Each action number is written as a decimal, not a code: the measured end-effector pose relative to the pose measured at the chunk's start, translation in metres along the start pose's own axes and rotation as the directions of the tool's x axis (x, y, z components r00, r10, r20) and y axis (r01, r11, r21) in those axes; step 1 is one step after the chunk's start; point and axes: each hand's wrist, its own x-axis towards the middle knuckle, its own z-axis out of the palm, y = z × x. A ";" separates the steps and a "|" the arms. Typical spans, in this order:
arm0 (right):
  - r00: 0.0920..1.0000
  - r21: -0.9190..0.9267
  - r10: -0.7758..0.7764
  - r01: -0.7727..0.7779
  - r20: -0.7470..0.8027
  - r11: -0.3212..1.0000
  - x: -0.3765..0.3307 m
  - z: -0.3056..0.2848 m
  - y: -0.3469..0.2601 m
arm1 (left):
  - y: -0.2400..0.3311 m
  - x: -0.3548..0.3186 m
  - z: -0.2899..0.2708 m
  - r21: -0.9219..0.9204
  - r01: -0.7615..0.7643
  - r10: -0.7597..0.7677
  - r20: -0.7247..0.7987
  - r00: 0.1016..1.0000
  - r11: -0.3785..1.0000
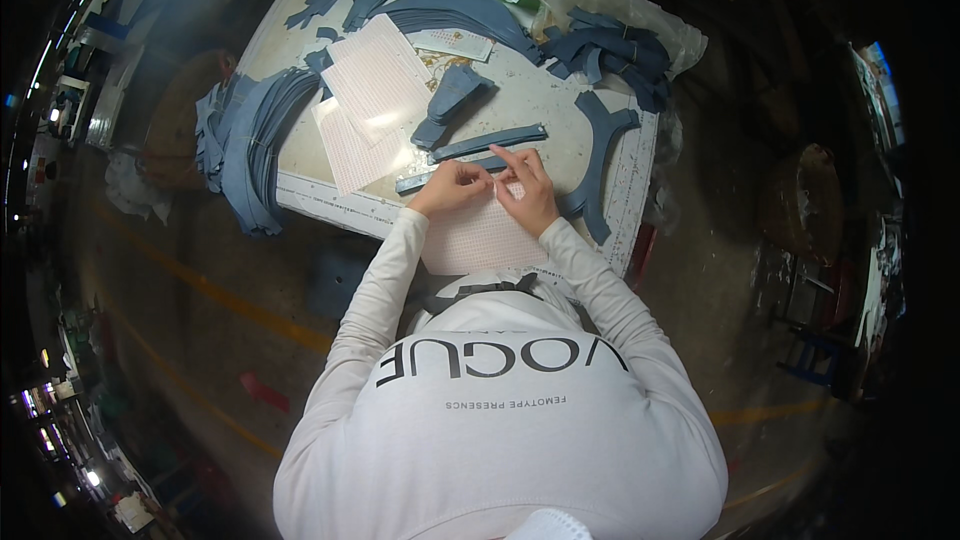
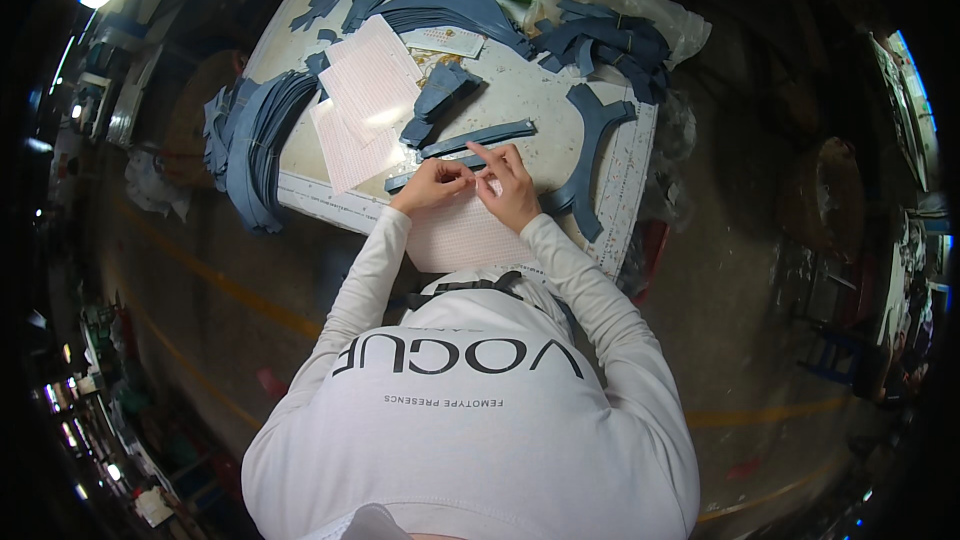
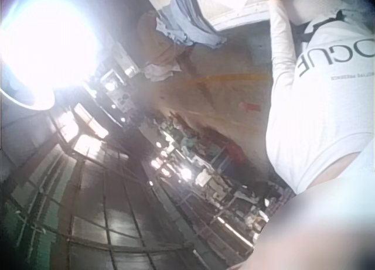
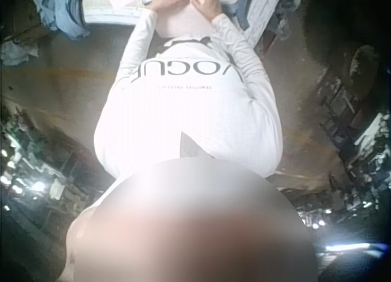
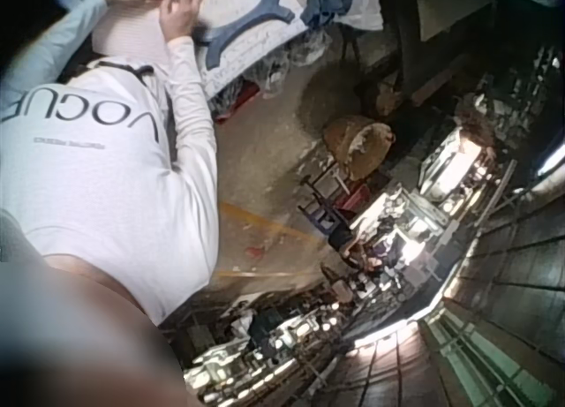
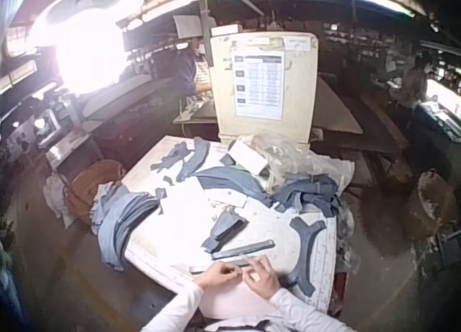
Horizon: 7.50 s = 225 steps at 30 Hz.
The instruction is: The person repeatedly picks up small blue fabric pieces and white foam sheets from a table, aligns them, and places them together. The person handles the items one at a time, occasionally stacking completed pairs on the table.
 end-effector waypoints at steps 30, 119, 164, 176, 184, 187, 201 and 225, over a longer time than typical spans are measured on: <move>0.990 0.148 0.047 -0.067 0.134 0.987 0.007 0.000 -0.002 | 0.000 -0.003 -0.006 0.056 -0.005 0.003 0.037 0.999 0.998; 0.989 -0.276 0.146 -0.133 0.025 0.952 0.027 -0.009 0.057 | -0.001 0.026 0.011 0.496 -0.278 0.436 -0.235 0.869 0.822; 0.960 0.034 0.279 -0.280 0.038 0.959 0.029 -0.012 0.051 | 0.000 0.025 0.010 0.412 -0.175 0.310 -0.289 0.906 0.894; 0.967 0.115 0.239 -0.249 0.092 0.962 0.039 -0.013 0.045 | -0.002 0.026 0.014 0.314 -0.248 0.363 -0.393 0.845 0.916; 0.959 -0.036 0.136 -0.131 0.250 0.991 0.039 -0.008 0.043 | -0.004 0.025 0.015 0.538 -0.286 0.464 -0.230 0.856 0.793; 0.966 -0.089 0.056 -0.035 0.253 0.995 0.041 -0.002 0.047 | -0.004 0.024 0.015 0.555 -0.269 0.453 -0.223 0.863 0.787; 0.975 -0.027 0.215 -0.214 0.058 0.976 0.042 -0.007 0.042 | -0.001 0.023 0.015 0.556 -0.262 0.451 -0.233 0.862 0.789; 0.983 -0.015 0.102 -0.101 0.151 0.995 0.036 0.001 0.047 | -0.002 0.022 0.016 0.552 -0.233 0.436 -0.270 0.858 0.801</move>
